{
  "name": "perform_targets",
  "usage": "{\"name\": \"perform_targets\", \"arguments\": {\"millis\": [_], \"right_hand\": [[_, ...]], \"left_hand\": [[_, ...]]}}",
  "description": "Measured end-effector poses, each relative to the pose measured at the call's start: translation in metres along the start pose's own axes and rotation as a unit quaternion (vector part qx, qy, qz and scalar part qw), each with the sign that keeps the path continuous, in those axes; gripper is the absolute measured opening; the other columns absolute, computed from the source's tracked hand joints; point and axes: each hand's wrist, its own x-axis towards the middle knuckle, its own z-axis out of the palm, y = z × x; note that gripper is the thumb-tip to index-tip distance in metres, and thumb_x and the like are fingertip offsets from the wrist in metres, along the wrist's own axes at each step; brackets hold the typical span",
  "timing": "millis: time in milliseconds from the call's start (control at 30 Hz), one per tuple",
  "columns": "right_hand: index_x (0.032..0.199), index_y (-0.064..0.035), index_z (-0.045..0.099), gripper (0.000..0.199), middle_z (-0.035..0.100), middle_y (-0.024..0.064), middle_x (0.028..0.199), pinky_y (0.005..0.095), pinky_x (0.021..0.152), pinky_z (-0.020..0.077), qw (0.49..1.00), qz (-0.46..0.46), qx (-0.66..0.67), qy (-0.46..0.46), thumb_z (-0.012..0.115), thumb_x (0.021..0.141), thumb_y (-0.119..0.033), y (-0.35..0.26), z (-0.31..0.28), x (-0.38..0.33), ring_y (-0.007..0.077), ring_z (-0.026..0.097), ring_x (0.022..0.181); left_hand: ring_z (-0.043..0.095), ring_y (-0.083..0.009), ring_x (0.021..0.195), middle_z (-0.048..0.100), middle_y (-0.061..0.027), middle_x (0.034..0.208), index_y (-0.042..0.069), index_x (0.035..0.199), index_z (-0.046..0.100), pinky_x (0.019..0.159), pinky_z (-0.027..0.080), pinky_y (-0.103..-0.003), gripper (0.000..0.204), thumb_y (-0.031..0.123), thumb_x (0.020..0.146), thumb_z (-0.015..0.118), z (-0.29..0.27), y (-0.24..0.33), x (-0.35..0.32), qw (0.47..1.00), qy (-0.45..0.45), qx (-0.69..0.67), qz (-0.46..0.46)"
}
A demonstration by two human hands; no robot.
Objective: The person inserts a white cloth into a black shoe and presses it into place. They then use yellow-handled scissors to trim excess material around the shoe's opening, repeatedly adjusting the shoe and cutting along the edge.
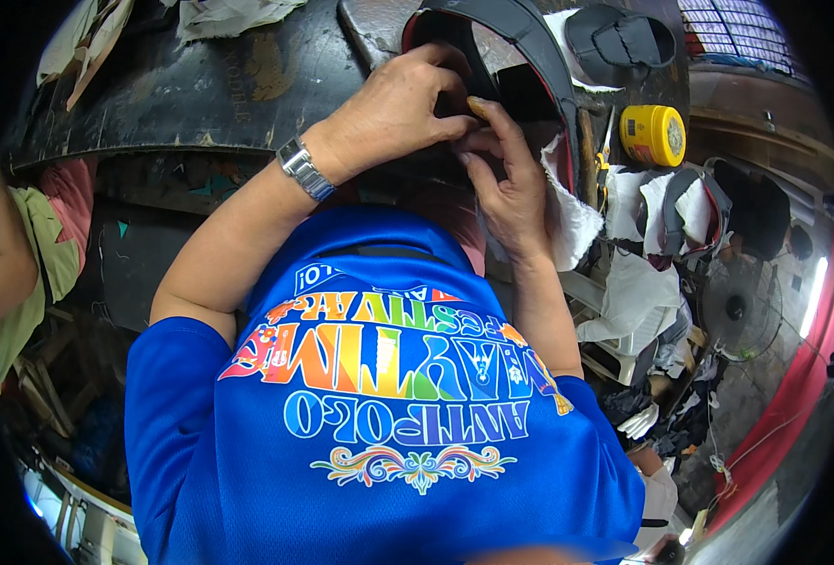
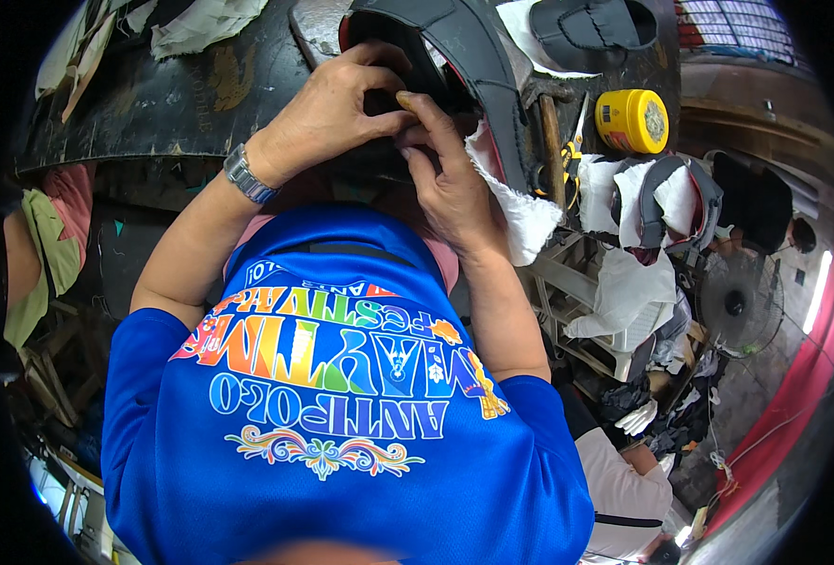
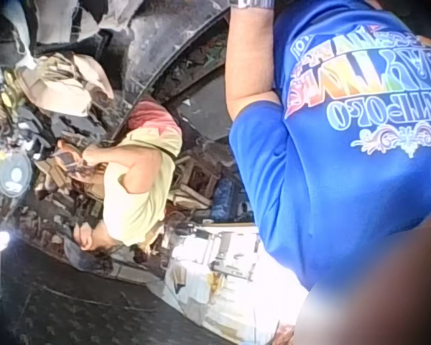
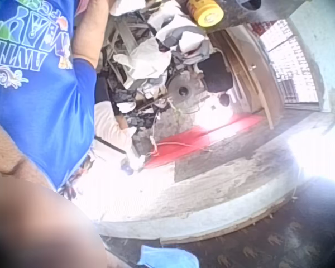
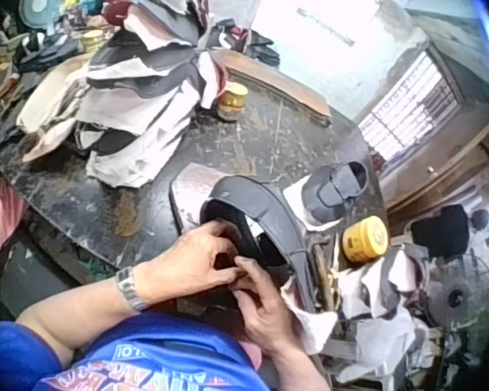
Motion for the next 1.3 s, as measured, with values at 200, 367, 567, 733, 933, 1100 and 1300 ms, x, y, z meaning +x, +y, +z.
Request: {"name": "perform_targets", "arguments": {"millis": [200, 367, 567, 733, 933, 1100, 1300], "right_hand": [[0.137, -0.0079, 0.052, 0.05, 0.063, 0.0051, 0.098, 0.0259, 0.089, 0.0475, 1.0, -0.008, -0.026, 0.013, 0.058, 0.09, 0.006, 0.006, 0.001, -0.001, 0.0136, 0.061, 0.09], [0.132, -0.0033, 0.055, 0.046, 0.063, 0.0049, 0.098, 0.0259, 0.087, 0.0473, 0.998, 0.041, 0.033, 0.043, 0.065, 0.087, 0.002, 0.001, -0.012, -0.002, 0.0123, 0.061, 0.091], [0.146, -0.0028, 0.037, 0.059, 0.056, 0.0131, 0.124, 0.0303, 0.099, 0.0442, 0.978, -0.01, 0.14, 0.153, 0.058, 0.091, 0.004, 0.004, -0.018, 0.014, 0.0179, 0.057, 0.114], [0.128, -0.0034, 0.056, 0.038, 0.063, 0.02, 0.115, 0.0388, 0.095, 0.0478, 0.944, -0.137, -0.279, 0.11, 0.054, 0.091, 0.002, 0.006, -0.017, 0.022, 0.0353, 0.063, 0.106], [0.126, -0.0028, 0.06, 0.044, 0.066, 0.0141, 0.106, 0.0332, 0.085, 0.0517, 0.966, -0.045, -0.244, 0.073, 0.064, 0.083, 0.003, 0.006, -0.027, 0.036, 0.0245, 0.065, 0.094], [0.128, -0.0045, 0.06, 0.048, 0.064, 0.0081, 0.098, 0.0298, 0.081, 0.0517, 0.976, -0.002, -0.208, 0.061, 0.067, 0.081, 0.002, 0.009, -0.033, 0.043, 0.0164, 0.061, 0.088], [0.128, -0.0051, 0.06, 0.049, 0.065, 0.0068, 0.092, 0.0293, 0.076, 0.0526, 0.972, -0.037, -0.223, 0.069, 0.067, 0.08, 0.002, 0.018, -0.029, 0.045, 0.016, 0.062, 0.083]], "left_hand": [[0.063, -0.0332, 0.11, 0.062, -0.0153, 0.121, 0.0, 0.099, 0.071, 0.098, 0.051, -0.038, 0.028, 0.012, 0.075, 0.074, 0.002, -0.001, -0.002, 1.0, 0.001, 0.008, 0.021], [0.061, -0.0343, 0.112, 0.06, -0.0147, 0.121, 0.001, 0.103, 0.068, 0.098, 0.05, -0.038, 0.03, 0.008, 0.075, 0.073, 0.003, 0.0, -0.002, 0.999, -0.002, 0.0, 0.032], [0.061, -0.0356, 0.109, 0.06, -0.0144, 0.116, 0.002, 0.106, 0.065, 0.096, 0.051, -0.039, 0.032, 0.005, 0.075, 0.074, 0.002, 0.002, -0.003, 0.999, -0.013, -0.015, 0.033], [0.061, -0.036, 0.105, 0.06, -0.016, 0.108, 0.001, 0.105, 0.066, 0.093, 0.051, -0.042, 0.031, 0.006, 0.075, 0.072, 0.002, 0.002, -0.003, 0.999, 0.001, -0.021, 0.048], [0.061, -0.0361, 0.104, 0.06, -0.0157, 0.107, 0.003, 0.107, 0.064, 0.092, 0.051, -0.042, 0.032, 0.005, 0.076, 0.072, 0.003, 0.001, -0.002, 0.999, -0.004, -0.014, 0.051], [0.06, -0.0362, 0.105, 0.061, -0.0158, 0.105, 0.003, 0.11, 0.062, 0.093, 0.05, -0.043, 0.035, 0.004, 0.077, 0.071, 0.004, 0.004, -0.004, 0.998, 0.009, -0.032, 0.053], [0.06, -0.0349, 0.104, 0.061, -0.0143, 0.108, 0.006, 0.11, 0.063, 0.093, 0.05, -0.042, 0.034, 0.004, 0.077, 0.071, 0.002, 0.006, -0.004, 0.998, 0.002, -0.031, 0.057]]}}
